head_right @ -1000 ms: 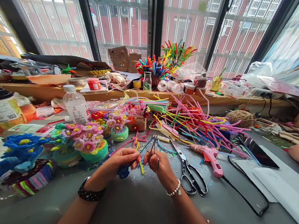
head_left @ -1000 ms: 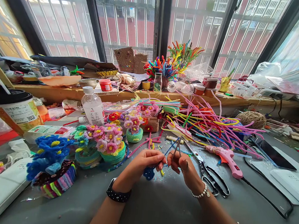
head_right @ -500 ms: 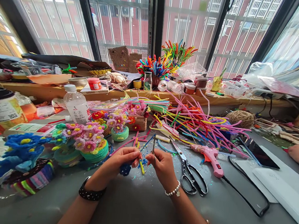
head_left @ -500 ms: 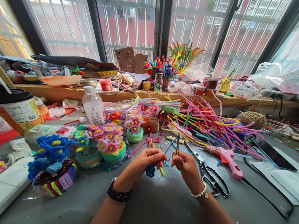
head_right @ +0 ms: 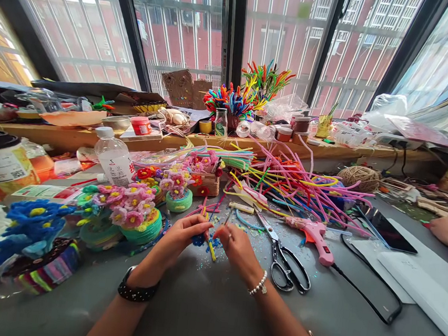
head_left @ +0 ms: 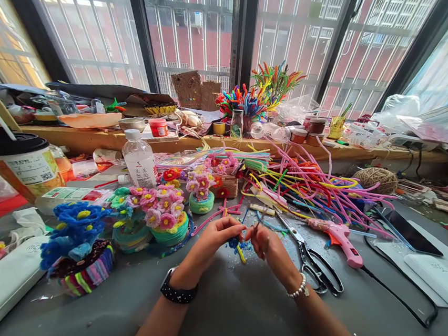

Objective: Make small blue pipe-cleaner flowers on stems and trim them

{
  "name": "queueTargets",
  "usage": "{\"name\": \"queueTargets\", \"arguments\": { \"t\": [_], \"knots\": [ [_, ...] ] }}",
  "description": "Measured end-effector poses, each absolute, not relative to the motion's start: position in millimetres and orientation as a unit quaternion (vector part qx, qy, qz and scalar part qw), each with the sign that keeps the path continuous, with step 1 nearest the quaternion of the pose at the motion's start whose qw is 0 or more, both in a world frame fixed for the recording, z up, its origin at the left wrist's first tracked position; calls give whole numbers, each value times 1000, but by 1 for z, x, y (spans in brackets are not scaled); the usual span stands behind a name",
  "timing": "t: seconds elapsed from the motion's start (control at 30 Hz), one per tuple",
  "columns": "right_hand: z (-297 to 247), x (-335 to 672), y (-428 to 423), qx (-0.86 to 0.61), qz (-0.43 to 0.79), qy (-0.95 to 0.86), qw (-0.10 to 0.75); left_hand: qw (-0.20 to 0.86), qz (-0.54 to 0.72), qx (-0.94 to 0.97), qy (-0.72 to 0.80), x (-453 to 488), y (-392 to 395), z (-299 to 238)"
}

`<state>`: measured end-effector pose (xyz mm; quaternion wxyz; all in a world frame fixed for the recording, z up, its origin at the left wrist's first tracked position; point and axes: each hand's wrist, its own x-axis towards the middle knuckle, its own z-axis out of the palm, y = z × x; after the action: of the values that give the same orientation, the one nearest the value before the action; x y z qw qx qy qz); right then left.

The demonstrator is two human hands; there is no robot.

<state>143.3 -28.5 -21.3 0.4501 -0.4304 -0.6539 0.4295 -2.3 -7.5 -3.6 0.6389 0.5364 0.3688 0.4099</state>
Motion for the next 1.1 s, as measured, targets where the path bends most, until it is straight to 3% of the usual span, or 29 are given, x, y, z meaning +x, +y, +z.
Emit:
{"name": "queueTargets", "arguments": {
  "t": [0.1, 0.27, 0.63, 0.8, 0.93, 1.03, 1.1],
  "knots": [
    [-22, 142, -30, -435, 335, -746, 377, 646, 410, 534, 359, -3, -7, -4],
    [-23, 142, -31, -451, 299, -772, 333, 651, 393, 537, 365, -4, -7, -4],
    [-22, 142, -28, -519, 277, -721, 367, 607, 396, 576, 379, -3, -6, -4],
    [-24, 147, -23, -540, 319, -686, 369, 444, 399, 671, 440, -2, -6, -4],
    [-18, 162, -19, -566, 345, -631, 403, 202, 362, 761, 499, -5, -6, -7],
    [-16, 166, -19, -555, 336, -684, 334, 33, 346, 773, 530, -7, -7, -8],
    [-17, 162, -20, -528, 343, -729, 269, -26, 347, 779, 521, -7, -7, -7]
  ]
}}
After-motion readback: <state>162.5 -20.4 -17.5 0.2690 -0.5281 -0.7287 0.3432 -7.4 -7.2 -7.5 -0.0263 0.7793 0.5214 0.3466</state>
